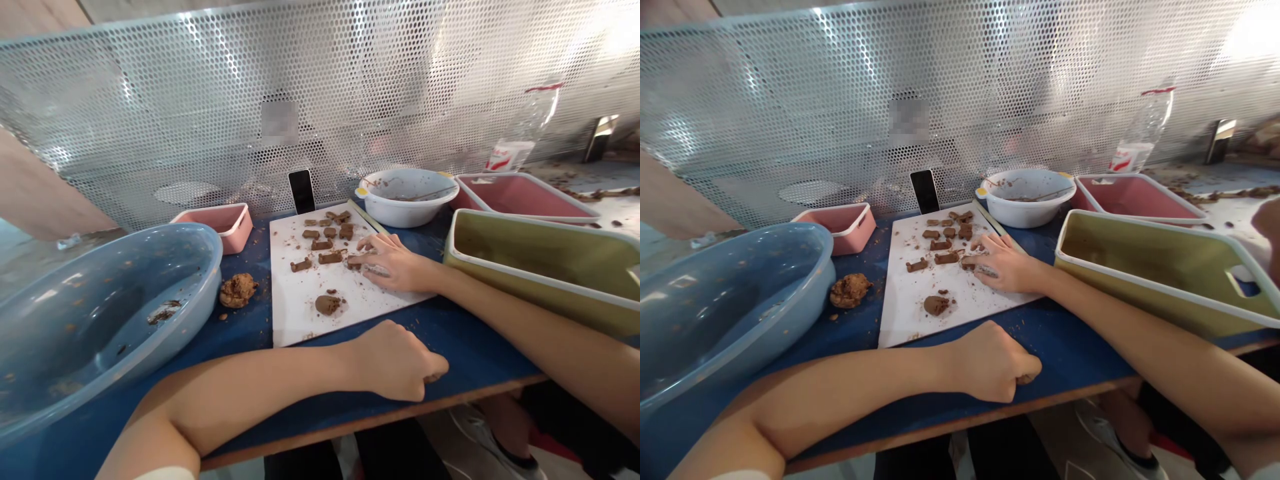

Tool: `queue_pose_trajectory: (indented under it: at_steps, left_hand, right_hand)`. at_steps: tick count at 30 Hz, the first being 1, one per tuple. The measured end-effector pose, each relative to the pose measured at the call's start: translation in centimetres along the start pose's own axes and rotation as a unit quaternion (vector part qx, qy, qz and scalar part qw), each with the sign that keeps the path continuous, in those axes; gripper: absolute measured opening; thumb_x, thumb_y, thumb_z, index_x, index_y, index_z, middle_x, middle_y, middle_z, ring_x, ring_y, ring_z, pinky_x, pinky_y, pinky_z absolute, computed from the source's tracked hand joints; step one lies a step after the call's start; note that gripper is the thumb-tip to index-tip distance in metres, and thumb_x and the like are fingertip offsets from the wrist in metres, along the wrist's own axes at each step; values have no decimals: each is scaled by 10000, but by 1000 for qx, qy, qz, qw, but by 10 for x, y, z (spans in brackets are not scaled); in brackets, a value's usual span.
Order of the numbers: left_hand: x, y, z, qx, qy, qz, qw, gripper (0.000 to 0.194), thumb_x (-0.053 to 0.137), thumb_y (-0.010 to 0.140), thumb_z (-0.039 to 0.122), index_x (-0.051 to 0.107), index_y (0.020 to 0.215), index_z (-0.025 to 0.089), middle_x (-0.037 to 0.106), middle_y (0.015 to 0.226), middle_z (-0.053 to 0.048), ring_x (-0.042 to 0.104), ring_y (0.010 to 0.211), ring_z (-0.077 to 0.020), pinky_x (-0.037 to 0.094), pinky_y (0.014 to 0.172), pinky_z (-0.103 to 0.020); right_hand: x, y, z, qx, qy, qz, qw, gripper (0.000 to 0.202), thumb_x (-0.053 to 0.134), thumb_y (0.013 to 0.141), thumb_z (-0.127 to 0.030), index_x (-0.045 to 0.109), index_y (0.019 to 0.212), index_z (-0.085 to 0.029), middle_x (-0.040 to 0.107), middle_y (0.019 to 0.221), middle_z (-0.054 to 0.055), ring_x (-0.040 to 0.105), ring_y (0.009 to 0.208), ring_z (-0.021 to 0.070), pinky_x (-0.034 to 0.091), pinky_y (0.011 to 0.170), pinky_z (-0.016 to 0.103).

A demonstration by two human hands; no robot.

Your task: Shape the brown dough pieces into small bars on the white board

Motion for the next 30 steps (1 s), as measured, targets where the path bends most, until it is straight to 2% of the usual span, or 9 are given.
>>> queue_pose_trajectory:
  at_steps: [3, 8, 13, 18, 25, 30]
  left_hand:
    - [0, 0, 0, -1, -3, -1, 1000, 193, 669, 950, 154, 549, 816, 226, 738, 790, 5, 664, 728, -192, 373, 590, -321]
    - [2, 1, -1, -2, 8, -4, 1000, 172, 668, 948, 158, 560, 833, 229, 747, 804, 3, 662, 727, -198, 375, 594, -325]
    - [1, 1, -1, 2, 8, 8, 1000, 168, 681, 943, 156, 580, 830, 228, 754, 809, 1, 674, 739, -204, 387, 592, -325]
    - [3, 0, -1, -2, 6, -1, 1000, 164, 676, 950, 163, 577, 837, 230, 750, 808, 6, 669, 736, -201, 375, 587, -331]
    - [-2, -1, 1, -3, 3, -3, 1000, 183, 671, 954, 157, 570, 818, 227, 760, 816, 6, 660, 718, -193, 398, 596, -320]
    - [-1, -1, 1, -5, -2, -5, 1000, 201, 676, 946, 150, 550, 810, 227, 744, 793, 9, 656, 716, -192, 388, 588, -319]
  right_hand:
    - [1, 0, 0, -1, 0, -4, 1000, 459, 552, 1124, -460, 727, 1533, -348, 606, 1496, 167, 576, 1359, 392, 459, 1183, 681]
    - [2, -1, 4, 21, -1, -2, 1000, 544, 555, 1118, -464, 603, 1653, -375, 599, 1502, 155, 571, 1400, 389, 453, 1208, 659]
    - [7, -1, 7, 34, -13, -17, 999, 502, 561, 1110, -492, 684, 1578, -359, 586, 1518, 162, 575, 1402, 416, 454, 1199, 675]
    - [6, -1, 7, 28, -10, -3, 1000, 546, 554, 1117, -467, 598, 1653, -370, 584, 1511, 164, 565, 1406, 401, 460, 1187, 678]
    - [6, -1, 9, 26, -16, 6, 1000, 459, 574, 1109, -476, 708, 1529, -346, 595, 1488, 169, 581, 1394, 411, 473, 1186, 694]
    - [3, -1, 9, 22, -4, 27, 999, 594, 580, 1110, -472, 542, 1697, -383, 598, 1488, 153, 584, 1410, 385, 467, 1232, 648]
Point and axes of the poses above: each hand's wrist, its own y-axis towards the middle knuckle, its own x-axis out of the palm, z = x × y, the point moved 9 cm from there along y, towards the middle knuckle
